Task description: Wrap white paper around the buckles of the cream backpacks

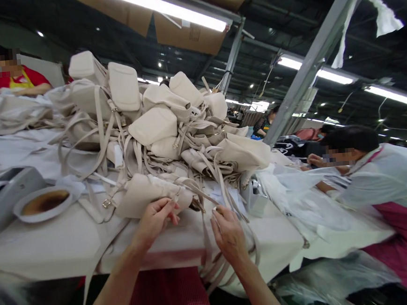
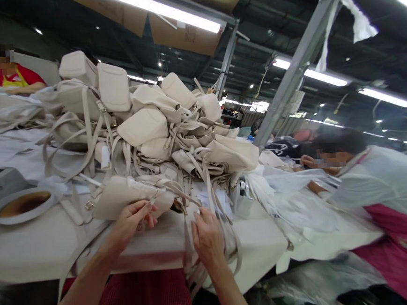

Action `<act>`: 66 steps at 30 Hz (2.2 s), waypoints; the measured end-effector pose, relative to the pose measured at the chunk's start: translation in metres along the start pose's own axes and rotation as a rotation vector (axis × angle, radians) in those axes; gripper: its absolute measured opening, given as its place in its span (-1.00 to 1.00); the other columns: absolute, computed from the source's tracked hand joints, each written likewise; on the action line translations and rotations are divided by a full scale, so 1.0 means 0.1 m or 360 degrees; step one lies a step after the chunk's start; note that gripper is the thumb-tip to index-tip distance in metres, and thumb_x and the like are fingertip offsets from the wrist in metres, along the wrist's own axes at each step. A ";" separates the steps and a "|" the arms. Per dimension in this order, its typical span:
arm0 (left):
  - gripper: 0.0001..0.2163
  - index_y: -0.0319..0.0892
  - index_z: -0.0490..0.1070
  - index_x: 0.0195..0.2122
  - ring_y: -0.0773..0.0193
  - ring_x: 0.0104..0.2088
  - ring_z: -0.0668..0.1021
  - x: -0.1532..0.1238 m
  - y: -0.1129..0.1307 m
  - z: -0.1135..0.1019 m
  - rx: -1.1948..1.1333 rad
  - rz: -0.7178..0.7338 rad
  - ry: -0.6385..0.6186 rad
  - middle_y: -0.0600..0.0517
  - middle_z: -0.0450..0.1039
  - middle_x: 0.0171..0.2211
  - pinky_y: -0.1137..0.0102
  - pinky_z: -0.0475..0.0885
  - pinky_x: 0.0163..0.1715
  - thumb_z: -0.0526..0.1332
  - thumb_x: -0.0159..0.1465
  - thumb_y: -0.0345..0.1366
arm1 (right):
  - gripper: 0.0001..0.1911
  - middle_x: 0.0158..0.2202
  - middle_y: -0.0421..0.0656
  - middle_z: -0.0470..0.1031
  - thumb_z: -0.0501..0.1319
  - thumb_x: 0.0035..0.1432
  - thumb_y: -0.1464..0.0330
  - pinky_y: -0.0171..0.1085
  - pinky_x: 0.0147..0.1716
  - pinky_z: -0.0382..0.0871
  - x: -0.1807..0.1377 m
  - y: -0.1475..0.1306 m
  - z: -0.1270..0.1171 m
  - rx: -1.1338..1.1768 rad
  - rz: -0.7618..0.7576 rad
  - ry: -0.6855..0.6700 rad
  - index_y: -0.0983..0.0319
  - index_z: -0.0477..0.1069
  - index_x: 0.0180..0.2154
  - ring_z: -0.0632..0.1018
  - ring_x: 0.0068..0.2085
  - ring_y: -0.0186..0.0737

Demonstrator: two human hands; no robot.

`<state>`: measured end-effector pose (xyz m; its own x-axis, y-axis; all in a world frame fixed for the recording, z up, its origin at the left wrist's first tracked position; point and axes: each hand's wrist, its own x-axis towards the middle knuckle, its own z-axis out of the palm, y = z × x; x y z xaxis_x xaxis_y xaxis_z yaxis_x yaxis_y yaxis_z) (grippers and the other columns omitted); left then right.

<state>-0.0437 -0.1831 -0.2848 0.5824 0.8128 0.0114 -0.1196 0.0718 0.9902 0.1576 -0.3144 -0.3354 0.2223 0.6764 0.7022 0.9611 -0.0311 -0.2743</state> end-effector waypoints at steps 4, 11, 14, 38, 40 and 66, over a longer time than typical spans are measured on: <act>-0.49 -0.23 0.48 -0.36 0.28 -0.55 0.46 0.00 -0.02 -0.02 0.0035 -0.0023 -0.0051 0.03 0.42 -0.64 0.53 0.09 -0.72 0.27 0.05 0.21 | -0.70 -0.15 0.00 0.55 0.03 0.37 0.33 -0.09 -0.02 0.44 0.11 0.37 -0.14 -0.0014 0.0064 0.0072 0.21 0.53 -0.13 0.53 -0.08 -0.09; -0.47 -0.24 0.52 -0.36 0.33 -0.56 0.39 0.01 -0.04 -0.11 0.0113 -0.0024 -0.0061 0.01 0.45 -0.59 0.52 0.14 -0.66 0.27 0.07 0.23 | -0.89 0.25 0.11 0.35 0.28 0.15 0.36 0.25 0.20 0.14 0.05 0.43 0.06 -0.0476 0.0019 -0.0433 0.20 0.55 -0.25 0.26 0.29 0.32; -0.49 -0.23 0.53 -0.33 0.30 -0.50 0.42 0.02 -0.07 -0.14 0.0133 -0.0024 -0.0096 -0.01 0.47 -0.55 0.52 0.19 -0.62 0.26 0.11 0.20 | -0.86 0.22 0.06 0.40 0.19 0.20 0.40 0.11 0.19 0.22 0.05 0.50 0.05 -0.0186 0.0099 -0.0424 0.18 0.54 -0.34 0.35 0.26 0.17; -0.47 -0.24 0.55 -0.33 0.28 -0.47 0.43 -0.02 -0.03 -0.14 0.0100 -0.0081 -0.0084 -0.02 0.46 -0.53 0.52 0.21 -0.63 0.30 0.04 0.21 | -0.81 0.01 -0.07 0.49 0.09 0.25 0.38 -0.26 -0.18 0.37 0.59 1.59 0.04 -0.0487 0.0395 -0.0444 0.18 0.47 -0.32 0.54 -0.11 -0.17; -0.48 -0.24 0.55 -0.32 0.28 -0.46 0.42 -0.03 -0.02 -0.15 0.0101 -0.0092 -0.0094 -0.03 0.47 -0.52 0.51 0.21 -0.61 0.31 0.04 0.20 | -0.82 -0.09 -0.07 0.51 0.08 0.26 0.35 -0.27 -0.28 0.34 0.61 1.60 -0.09 -0.0541 0.0361 -0.0328 0.18 0.44 -0.33 0.53 -0.22 -0.19; -0.65 -0.21 0.34 -0.63 0.49 -0.70 0.13 -0.43 0.26 -0.01 0.0011 -0.0204 -0.0068 0.17 0.19 -0.70 0.42 -0.06 -0.65 0.35 0.09 -0.08 | -0.28 -0.42 -0.18 0.62 0.54 -0.23 0.22 -0.23 -0.34 0.53 -0.65 -0.78 0.00 0.2013 0.1545 -0.0753 0.19 0.42 0.01 0.62 -0.38 -0.17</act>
<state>-0.0725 -0.2156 -0.2597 0.6263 0.7719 -0.1095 -0.0365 0.1694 0.9849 0.0684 -0.3556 -0.3598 0.3255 0.9195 -0.2205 -0.2798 -0.1292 -0.9513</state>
